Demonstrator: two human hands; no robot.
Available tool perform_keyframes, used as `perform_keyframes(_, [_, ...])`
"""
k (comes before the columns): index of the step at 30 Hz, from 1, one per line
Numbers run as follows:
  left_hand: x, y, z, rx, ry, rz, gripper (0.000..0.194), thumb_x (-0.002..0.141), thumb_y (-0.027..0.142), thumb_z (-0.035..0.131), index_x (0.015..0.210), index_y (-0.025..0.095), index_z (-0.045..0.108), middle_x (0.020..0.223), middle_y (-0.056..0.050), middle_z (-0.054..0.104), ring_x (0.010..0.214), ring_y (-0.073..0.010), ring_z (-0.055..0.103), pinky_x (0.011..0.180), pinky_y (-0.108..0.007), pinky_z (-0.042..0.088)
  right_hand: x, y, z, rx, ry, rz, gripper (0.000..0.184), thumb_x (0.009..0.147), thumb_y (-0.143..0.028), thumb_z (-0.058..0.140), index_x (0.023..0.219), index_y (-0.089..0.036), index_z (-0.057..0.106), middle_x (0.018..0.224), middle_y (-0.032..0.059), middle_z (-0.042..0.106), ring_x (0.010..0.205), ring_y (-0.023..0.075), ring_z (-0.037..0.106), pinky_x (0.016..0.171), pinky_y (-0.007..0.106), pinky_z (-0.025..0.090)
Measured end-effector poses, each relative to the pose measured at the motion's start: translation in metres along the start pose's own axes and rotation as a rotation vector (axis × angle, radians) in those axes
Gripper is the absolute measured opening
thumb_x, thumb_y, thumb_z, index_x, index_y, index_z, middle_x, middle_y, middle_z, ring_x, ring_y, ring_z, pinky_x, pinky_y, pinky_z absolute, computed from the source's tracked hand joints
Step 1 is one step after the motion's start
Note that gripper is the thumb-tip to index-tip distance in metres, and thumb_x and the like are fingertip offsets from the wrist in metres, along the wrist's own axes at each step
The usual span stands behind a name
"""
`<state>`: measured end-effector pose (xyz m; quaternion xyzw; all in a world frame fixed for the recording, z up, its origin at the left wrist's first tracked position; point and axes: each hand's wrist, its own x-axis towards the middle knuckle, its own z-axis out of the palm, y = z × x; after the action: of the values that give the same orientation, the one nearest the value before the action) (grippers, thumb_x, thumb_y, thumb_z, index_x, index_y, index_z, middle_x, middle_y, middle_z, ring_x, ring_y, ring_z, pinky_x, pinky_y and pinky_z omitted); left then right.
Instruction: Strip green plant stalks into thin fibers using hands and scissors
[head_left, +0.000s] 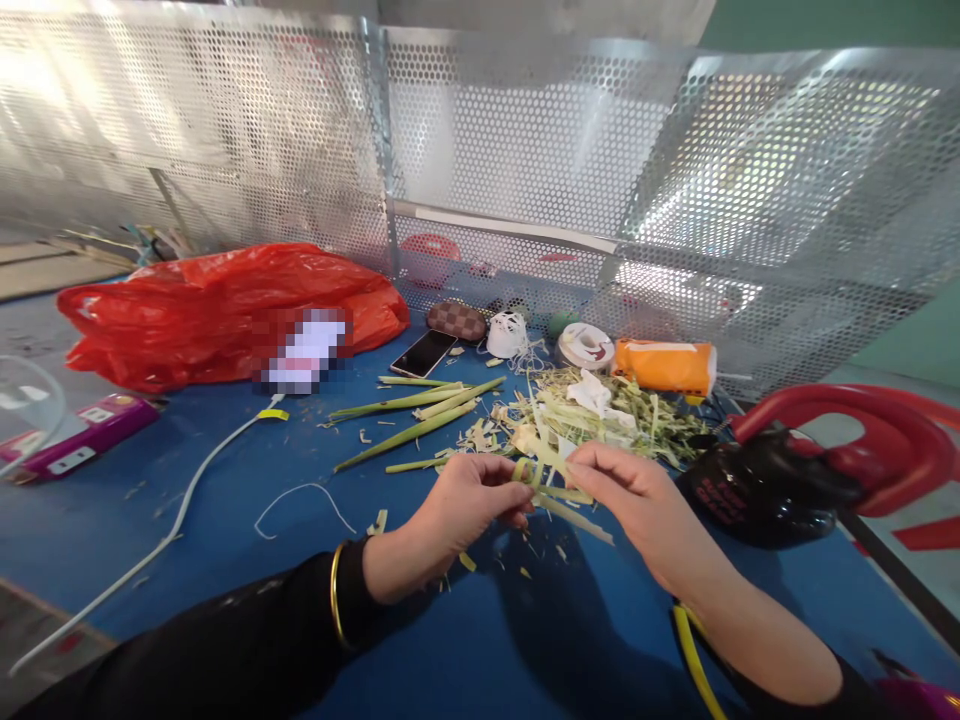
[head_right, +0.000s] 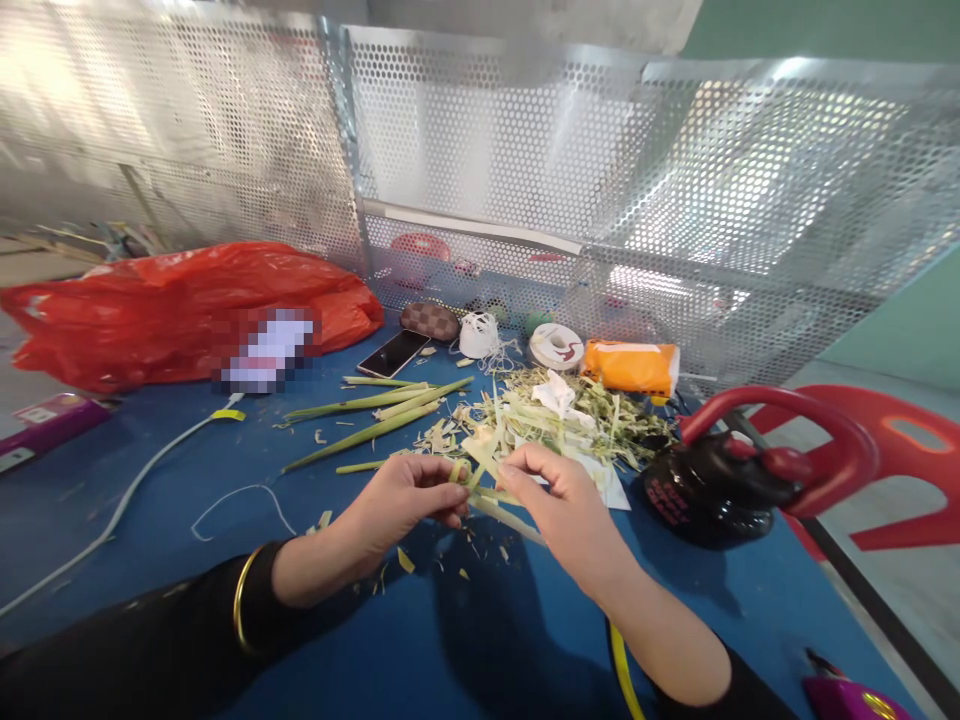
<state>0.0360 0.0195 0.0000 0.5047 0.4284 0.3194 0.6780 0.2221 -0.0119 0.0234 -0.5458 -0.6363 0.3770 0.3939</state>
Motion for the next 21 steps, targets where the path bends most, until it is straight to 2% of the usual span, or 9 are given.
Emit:
perform_keyframes(3, [-0.001,0.001,-0.001,0.009,0.024,-0.006,0.011,0.068,0.022,0.067,0.070,0.012,0.066,0.063,-0.001,0.066,0.053,-0.0088,0.060,0.059,-0.022,0.047,0.002,-0.003,-0.005,-0.090,-0.081,-0.016,0.023,0.082,-0.029,0.056,0.061,-0.019,0.056,0.088,0.0016,0.060,0.084,0.0188,0.056,0.074,0.029,0.038])
perform_keyframes(6, [-0.001,0.002,0.000,0.004,0.043,-0.009,0.013,0.068,0.022,0.067,0.074,0.011,0.068,0.063,-0.001,0.066,0.053,-0.0088,0.060,0.059,-0.021,0.047,0.003,-0.003,-0.006,-0.128,-0.115,-0.003,0.022,0.080,-0.026,0.055,0.059,-0.020,0.056,0.092,0.0020,0.061,0.088,0.0198,0.058,0.079,0.031,0.038])
perform_keyframes(14, [0.000,-0.001,0.000,-0.080,0.060,-0.012,0.011,0.068,0.021,0.069,0.073,0.011,0.069,0.064,-0.001,0.066,0.052,-0.0068,0.059,0.057,-0.019,0.046,0.001,0.002,0.004,-0.245,-0.040,-0.093,0.023,0.085,-0.029,0.051,0.064,-0.021,0.052,0.077,0.0014,0.056,0.076,0.0181,0.053,0.071,0.030,0.041])
perform_keyframes(21, [-0.003,-0.002,0.001,-0.176,-0.003,-0.036,0.020,0.065,0.024,0.075,0.077,0.011,0.066,0.066,-0.002,0.067,0.051,-0.0074,0.059,0.058,-0.021,0.048,0.002,0.006,0.004,-0.301,0.019,-0.126,0.025,0.086,-0.027,0.051,0.062,-0.021,0.049,0.074,0.0003,0.055,0.072,0.0168,0.053,0.069,0.030,0.040])
